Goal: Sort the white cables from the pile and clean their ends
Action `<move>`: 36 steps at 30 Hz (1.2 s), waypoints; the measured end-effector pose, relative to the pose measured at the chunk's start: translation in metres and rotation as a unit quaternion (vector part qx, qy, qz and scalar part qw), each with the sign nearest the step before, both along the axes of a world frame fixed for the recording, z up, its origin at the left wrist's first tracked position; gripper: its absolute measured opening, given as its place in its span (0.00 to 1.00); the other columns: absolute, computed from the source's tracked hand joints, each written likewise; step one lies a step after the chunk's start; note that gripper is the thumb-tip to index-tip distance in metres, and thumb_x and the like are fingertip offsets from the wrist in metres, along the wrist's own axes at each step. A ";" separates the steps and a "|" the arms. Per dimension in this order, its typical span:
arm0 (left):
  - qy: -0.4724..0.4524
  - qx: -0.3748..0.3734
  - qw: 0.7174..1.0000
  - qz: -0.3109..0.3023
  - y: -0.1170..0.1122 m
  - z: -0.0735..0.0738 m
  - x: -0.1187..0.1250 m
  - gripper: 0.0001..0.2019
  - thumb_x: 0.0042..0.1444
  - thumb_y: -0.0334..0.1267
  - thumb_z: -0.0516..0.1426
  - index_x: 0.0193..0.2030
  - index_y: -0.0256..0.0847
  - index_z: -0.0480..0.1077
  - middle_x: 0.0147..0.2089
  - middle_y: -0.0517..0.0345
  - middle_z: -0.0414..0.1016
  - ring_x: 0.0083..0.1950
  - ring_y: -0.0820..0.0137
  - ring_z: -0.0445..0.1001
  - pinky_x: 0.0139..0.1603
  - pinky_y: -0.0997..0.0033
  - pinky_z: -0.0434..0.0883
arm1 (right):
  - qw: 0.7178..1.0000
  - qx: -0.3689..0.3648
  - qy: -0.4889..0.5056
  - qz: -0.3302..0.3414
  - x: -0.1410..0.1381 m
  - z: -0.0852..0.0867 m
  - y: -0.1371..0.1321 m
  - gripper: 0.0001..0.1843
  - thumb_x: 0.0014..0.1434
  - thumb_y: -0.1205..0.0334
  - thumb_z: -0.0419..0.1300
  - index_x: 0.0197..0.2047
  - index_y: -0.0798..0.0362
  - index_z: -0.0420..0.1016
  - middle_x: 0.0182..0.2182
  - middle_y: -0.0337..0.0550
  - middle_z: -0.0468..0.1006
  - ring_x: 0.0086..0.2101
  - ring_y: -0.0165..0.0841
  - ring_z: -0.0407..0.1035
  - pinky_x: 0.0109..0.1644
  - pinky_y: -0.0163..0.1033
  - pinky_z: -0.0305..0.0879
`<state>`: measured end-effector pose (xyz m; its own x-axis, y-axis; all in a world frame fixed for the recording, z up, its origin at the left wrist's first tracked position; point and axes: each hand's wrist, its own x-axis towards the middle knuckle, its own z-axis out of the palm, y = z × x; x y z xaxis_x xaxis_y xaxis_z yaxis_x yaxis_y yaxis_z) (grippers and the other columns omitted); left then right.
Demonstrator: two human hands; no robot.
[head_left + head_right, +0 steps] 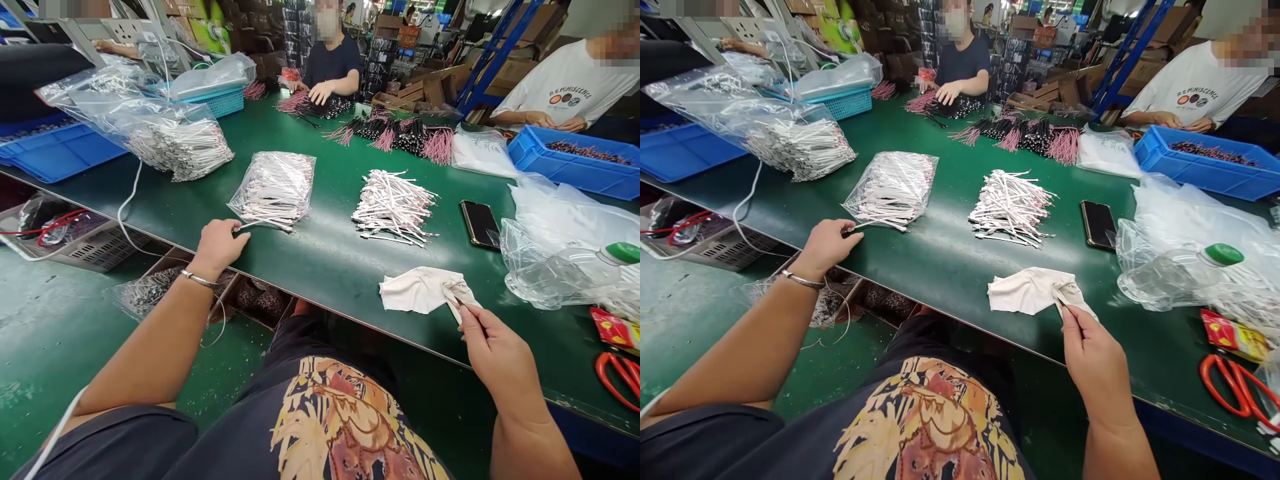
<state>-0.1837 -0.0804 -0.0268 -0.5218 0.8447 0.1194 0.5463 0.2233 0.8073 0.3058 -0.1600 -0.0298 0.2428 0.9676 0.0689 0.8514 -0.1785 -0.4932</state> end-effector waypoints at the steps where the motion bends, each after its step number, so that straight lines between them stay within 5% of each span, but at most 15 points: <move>1: 0.140 -0.042 0.989 -0.035 0.000 -0.002 -0.008 0.07 0.46 0.34 0.60 0.34 0.38 0.71 0.36 0.50 0.71 0.48 0.57 0.67 0.53 0.65 0.61 | 1.000 0.005 -0.013 -0.002 0.001 -0.002 0.001 0.21 0.58 0.46 0.49 0.43 0.49 0.75 0.37 0.46 0.79 0.36 0.43 0.72 0.36 0.44 0.65; 3: 0.360 -0.105 0.922 -0.095 0.003 -0.003 -0.017 0.07 0.52 0.38 0.54 0.34 0.38 0.71 0.36 0.47 0.71 0.44 0.55 0.69 0.48 0.60 0.64 | 0.999 0.013 -0.033 -0.002 0.002 -0.007 0.003 0.22 0.58 0.47 0.49 0.44 0.50 0.75 0.38 0.47 0.80 0.37 0.44 0.72 0.37 0.44 0.66; 4: 0.397 -0.120 0.903 -0.114 0.005 -0.002 -0.019 0.09 0.54 0.38 0.52 0.34 0.39 0.71 0.36 0.46 0.72 0.42 0.55 0.70 0.45 0.60 0.65 | 0.999 0.016 -0.040 0.002 0.002 -0.010 0.004 0.22 0.58 0.47 0.49 0.44 0.50 0.75 0.38 0.47 0.80 0.37 0.44 0.72 0.37 0.44 0.66; 10: 0.459 -0.143 0.860 -0.172 0.012 0.008 -0.018 0.10 0.55 0.37 0.48 0.32 0.38 0.70 0.35 0.45 0.72 0.40 0.56 0.70 0.41 0.61 0.65 | 0.995 0.050 -0.089 0.022 0.004 -0.024 0.005 0.22 0.59 0.50 0.48 0.45 0.52 0.76 0.41 0.50 0.79 0.40 0.46 0.72 0.39 0.46 0.67; 18: 0.539 -0.106 0.818 -0.171 0.032 0.023 -0.004 0.14 0.58 0.37 0.45 0.38 0.36 0.70 0.39 0.44 0.74 0.44 0.57 0.71 0.42 0.63 0.65 | 0.985 0.081 -0.153 0.011 -0.004 -0.029 0.004 0.19 0.62 0.54 0.49 0.46 0.52 0.76 0.44 0.47 0.79 0.40 0.45 0.73 0.37 0.44 0.65; 25: 0.555 -0.154 0.802 -0.157 0.064 0.026 0.005 0.14 0.56 0.32 0.47 0.37 0.32 0.74 0.39 0.40 0.73 0.44 0.55 0.72 0.39 0.63 0.66 | 0.976 0.107 -0.191 0.009 -0.010 -0.032 0.002 0.17 0.63 0.57 0.49 0.47 0.51 0.75 0.43 0.45 0.79 0.39 0.42 0.73 0.34 0.41 0.62; 31: 0.565 -0.143 0.772 -0.252 0.060 0.027 0.023 0.12 0.55 0.31 0.48 0.39 0.34 0.72 0.40 0.41 0.72 0.45 0.55 0.71 0.39 0.63 0.66 | 0.971 0.117 -0.210 0.003 -0.012 -0.032 0.003 0.17 0.63 0.57 0.50 0.49 0.51 0.74 0.42 0.44 0.79 0.39 0.40 0.72 0.34 0.39 0.60; 36: 0.560 -0.128 0.786 -0.228 0.073 0.021 0.026 0.16 0.57 0.38 0.47 0.47 0.32 0.68 0.43 0.38 0.73 0.45 0.52 0.72 0.39 0.61 0.65 | 0.971 0.118 -0.207 0.004 -0.016 -0.030 0.003 0.16 0.63 0.57 0.50 0.49 0.50 0.74 0.43 0.42 0.79 0.40 0.39 0.72 0.35 0.38 0.60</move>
